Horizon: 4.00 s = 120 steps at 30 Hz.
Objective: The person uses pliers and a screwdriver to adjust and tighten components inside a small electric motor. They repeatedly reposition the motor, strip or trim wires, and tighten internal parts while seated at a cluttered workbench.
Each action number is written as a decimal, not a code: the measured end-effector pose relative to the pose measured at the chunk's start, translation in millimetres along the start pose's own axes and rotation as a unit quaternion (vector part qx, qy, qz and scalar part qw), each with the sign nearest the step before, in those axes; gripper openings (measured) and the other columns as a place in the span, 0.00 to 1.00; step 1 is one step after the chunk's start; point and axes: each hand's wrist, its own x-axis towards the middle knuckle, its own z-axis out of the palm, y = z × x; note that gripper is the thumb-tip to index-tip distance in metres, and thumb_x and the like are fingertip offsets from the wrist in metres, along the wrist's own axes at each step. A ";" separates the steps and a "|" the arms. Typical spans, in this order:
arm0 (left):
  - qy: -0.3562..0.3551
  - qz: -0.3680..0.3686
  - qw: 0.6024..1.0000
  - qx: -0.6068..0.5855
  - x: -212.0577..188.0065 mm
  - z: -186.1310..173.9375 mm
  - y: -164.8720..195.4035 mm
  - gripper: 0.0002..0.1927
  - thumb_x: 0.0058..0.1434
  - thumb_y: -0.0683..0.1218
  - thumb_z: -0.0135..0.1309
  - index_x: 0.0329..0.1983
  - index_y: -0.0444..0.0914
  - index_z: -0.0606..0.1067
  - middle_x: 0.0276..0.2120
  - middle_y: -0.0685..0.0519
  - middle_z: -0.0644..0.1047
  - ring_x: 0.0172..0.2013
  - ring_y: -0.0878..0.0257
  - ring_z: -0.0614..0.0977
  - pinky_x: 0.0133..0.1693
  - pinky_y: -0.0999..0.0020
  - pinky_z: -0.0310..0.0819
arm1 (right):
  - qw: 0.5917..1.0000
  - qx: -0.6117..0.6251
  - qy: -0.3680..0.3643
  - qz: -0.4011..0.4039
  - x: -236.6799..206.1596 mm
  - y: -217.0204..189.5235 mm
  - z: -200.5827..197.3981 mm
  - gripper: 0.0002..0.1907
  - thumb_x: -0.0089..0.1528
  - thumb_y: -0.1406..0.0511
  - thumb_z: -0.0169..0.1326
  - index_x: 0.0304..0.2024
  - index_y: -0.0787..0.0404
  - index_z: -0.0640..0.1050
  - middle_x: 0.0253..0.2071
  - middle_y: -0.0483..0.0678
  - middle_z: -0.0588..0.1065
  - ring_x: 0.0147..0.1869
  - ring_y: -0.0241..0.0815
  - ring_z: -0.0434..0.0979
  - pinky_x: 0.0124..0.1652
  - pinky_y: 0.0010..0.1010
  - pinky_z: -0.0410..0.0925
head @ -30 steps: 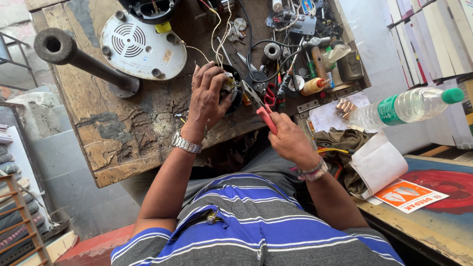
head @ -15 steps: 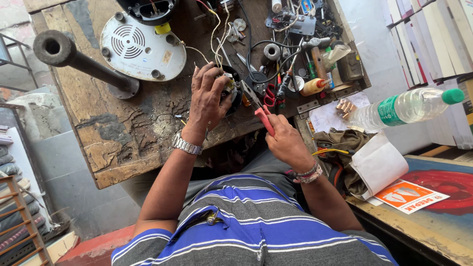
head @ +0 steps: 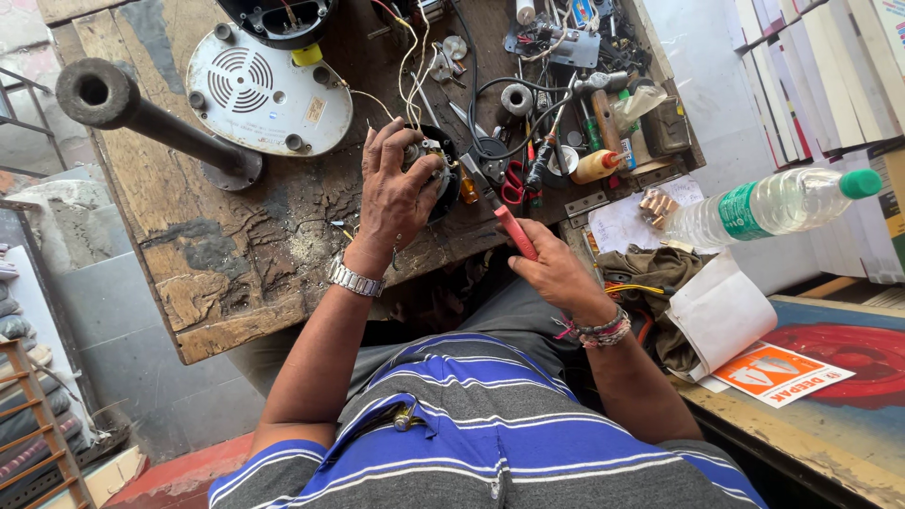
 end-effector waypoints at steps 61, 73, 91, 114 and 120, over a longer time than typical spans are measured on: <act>0.004 -0.015 1.000 -0.009 1.8 2.8 -0.1 0.28 0.56 0.46 0.66 0.57 0.40 0.67 0.59 0.48 0.70 0.69 0.48 0.65 0.73 0.45 0.49 | 0.976 -0.167 0.075 -0.114 -8.1 -11.8 -18.4 0.30 0.56 0.71 0.54 0.63 0.61 0.70 0.61 0.58 0.67 0.63 0.60 0.69 0.60 0.46 0.63; 0.000 -0.019 1.000 0.002 0.6 5.0 -1.5 0.28 0.57 0.46 0.66 0.57 0.41 0.67 0.59 0.50 0.70 0.69 0.49 0.65 0.73 0.44 0.47 | 0.945 -0.291 0.054 -0.135 2.8 -18.7 -13.9 0.37 0.54 0.71 0.55 0.68 0.55 0.68 0.56 0.56 0.67 0.55 0.59 0.72 0.52 0.50 0.66; -0.003 -0.031 0.999 -0.018 2.7 0.1 -4.3 0.28 0.57 0.46 0.66 0.56 0.41 0.66 0.59 0.49 0.70 0.69 0.49 0.65 0.74 0.45 0.48 | 0.970 -0.192 0.101 -0.105 -29.2 -16.6 12.1 0.33 0.56 0.74 0.53 0.65 0.52 0.73 0.43 0.51 0.69 0.40 0.51 0.76 0.39 0.42 0.70; -0.003 -0.013 1.000 -0.010 1.2 -0.6 -0.7 0.25 0.59 0.47 0.66 0.57 0.42 0.70 0.59 0.50 0.69 0.69 0.48 0.64 0.73 0.42 0.47 | 0.986 -0.094 0.070 -0.122 -11.7 -20.9 -9.9 0.20 0.59 0.70 0.54 0.55 0.61 0.75 0.50 0.52 0.72 0.55 0.54 0.74 0.54 0.42 0.67; -0.001 -0.006 1.000 0.007 0.1 -0.2 0.9 0.17 0.58 0.47 0.66 0.49 0.45 0.77 0.59 0.49 0.68 0.70 0.47 0.62 0.74 0.43 0.47 | 0.995 -0.066 0.052 -0.049 -12.4 -26.3 -4.2 0.20 0.60 0.69 0.55 0.56 0.60 0.75 0.49 0.52 0.72 0.53 0.51 0.75 0.53 0.38 0.67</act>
